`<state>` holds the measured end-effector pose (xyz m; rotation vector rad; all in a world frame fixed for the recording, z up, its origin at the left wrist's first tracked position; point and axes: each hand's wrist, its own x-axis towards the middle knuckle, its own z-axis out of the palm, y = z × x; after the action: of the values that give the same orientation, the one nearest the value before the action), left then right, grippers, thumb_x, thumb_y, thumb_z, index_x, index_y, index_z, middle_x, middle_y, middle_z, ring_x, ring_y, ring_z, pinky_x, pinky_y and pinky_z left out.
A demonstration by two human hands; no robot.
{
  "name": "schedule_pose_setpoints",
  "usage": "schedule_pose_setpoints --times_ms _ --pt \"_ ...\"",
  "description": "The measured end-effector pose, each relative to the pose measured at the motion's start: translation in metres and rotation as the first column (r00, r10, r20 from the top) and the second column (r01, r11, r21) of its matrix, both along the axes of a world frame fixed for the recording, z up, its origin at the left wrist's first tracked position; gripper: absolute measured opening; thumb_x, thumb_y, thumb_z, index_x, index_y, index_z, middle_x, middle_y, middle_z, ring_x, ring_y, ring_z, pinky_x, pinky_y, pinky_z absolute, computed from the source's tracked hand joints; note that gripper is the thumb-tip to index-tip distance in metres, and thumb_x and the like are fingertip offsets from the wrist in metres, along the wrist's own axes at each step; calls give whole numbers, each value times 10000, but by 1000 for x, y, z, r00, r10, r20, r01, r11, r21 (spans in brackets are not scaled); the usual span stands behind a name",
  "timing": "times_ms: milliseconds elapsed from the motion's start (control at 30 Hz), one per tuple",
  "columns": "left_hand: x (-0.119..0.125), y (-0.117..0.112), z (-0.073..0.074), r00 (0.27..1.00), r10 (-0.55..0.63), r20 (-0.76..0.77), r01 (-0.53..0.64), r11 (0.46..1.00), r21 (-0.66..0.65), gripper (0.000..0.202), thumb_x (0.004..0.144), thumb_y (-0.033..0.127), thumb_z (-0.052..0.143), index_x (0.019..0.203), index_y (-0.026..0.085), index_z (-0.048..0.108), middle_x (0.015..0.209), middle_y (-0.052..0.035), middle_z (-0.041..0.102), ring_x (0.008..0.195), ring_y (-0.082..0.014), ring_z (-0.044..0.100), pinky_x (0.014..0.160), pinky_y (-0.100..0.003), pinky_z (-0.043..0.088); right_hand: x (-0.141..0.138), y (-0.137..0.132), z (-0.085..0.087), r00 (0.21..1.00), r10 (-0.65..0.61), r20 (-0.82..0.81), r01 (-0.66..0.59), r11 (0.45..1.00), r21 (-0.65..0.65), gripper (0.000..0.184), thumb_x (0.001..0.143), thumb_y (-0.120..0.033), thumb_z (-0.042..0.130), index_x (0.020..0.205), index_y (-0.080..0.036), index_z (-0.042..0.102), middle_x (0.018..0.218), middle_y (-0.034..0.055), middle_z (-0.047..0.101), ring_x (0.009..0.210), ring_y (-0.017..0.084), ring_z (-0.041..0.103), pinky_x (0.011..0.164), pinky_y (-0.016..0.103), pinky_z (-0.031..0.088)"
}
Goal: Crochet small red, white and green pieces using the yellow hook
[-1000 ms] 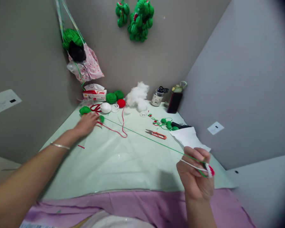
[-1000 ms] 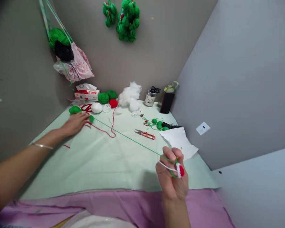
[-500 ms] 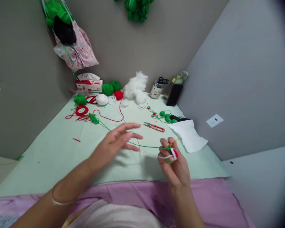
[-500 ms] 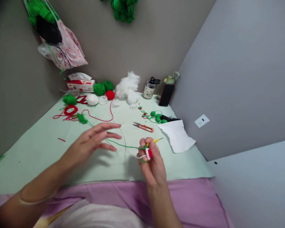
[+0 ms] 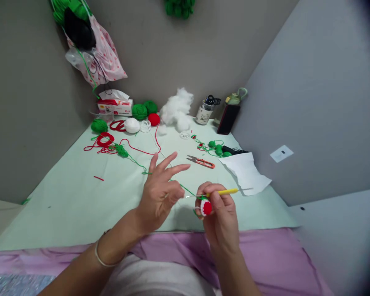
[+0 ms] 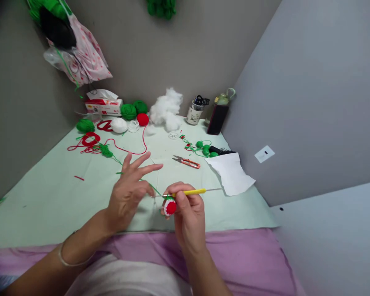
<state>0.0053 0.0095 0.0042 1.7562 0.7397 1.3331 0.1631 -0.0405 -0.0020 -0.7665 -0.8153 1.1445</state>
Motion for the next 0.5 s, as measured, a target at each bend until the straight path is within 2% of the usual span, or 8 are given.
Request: schedule_pose_setpoints --times_ms 33,67,133,200,267,333,500 --pt "-2 -2 -3 997 18 -70 -17 1000 9 289 1017 441 641 861 298 838 1396 -65 747 1582 -350 348 1322 -537 -31 0 0 -1 998 -47 34 46 999 21 153 920 -379 800 850 -244 817 814 16 704 586 101 604 471 189 490" --pt "-3 -4 -6 996 20 -89 -23 999 -36 211 998 424 676 1002 303 848 1410 -77 732 1565 -355 364 1316 -540 46 -1 1 -2 994 -86 70 82 996 47 149 923 -375 799 852 -246 825 817 23 716 635 116 626 506 199 504" --pt "-3 -12 -9 1000 -3 -10 0 973 -230 281 992 451 684 1192 303 814 1319 -93 745 1426 -348 503 1240 -504 273 -2 0 -6 981 -138 137 126 987 97 136 940 -360 785 868 -257 838 828 31 736 724 140 652 584 224 526" --pt "-1 -21 -10 991 -31 134 86 898 -431 367 977 513 694 1266 304 779 1152 -77 748 1187 -308 613 1090 -434 425 -2 0 -10 971 -150 185 128 984 126 123 964 -341 760 902 -276 845 844 27 747 749 148 650 632 249 528" --pt "0 -28 -9 973 -29 230 154 824 -546 423 925 500 771 1303 311 752 1045 -45 714 1030 -259 613 986 -372 464 -3 -1 -13 965 -148 217 119 983 140 121 982 -325 739 937 -288 845 863 24 751 748 149 640 654 268 519" --pt "1 -31 -8 969 -5 247 155 793 -589 469 864 408 859 1310 322 739 1002 -20 678 964 -221 582 935 -327 465 -3 -2 -16 961 -141 237 108 983 147 122 993 -314 727 962 -292 843 873 23 748 758 152 636 674 282 512" --pt "1 -31 -10 974 145 172 -28 838 -544 518 800 263 916 1281 342 740 966 11 613 841 -162 513 893 -275 451 -8 -1 -21 955 -153 256 114 980 161 146 1014 -272 699 987 -298 841 900 16 748 781 143 638 668 277 495"
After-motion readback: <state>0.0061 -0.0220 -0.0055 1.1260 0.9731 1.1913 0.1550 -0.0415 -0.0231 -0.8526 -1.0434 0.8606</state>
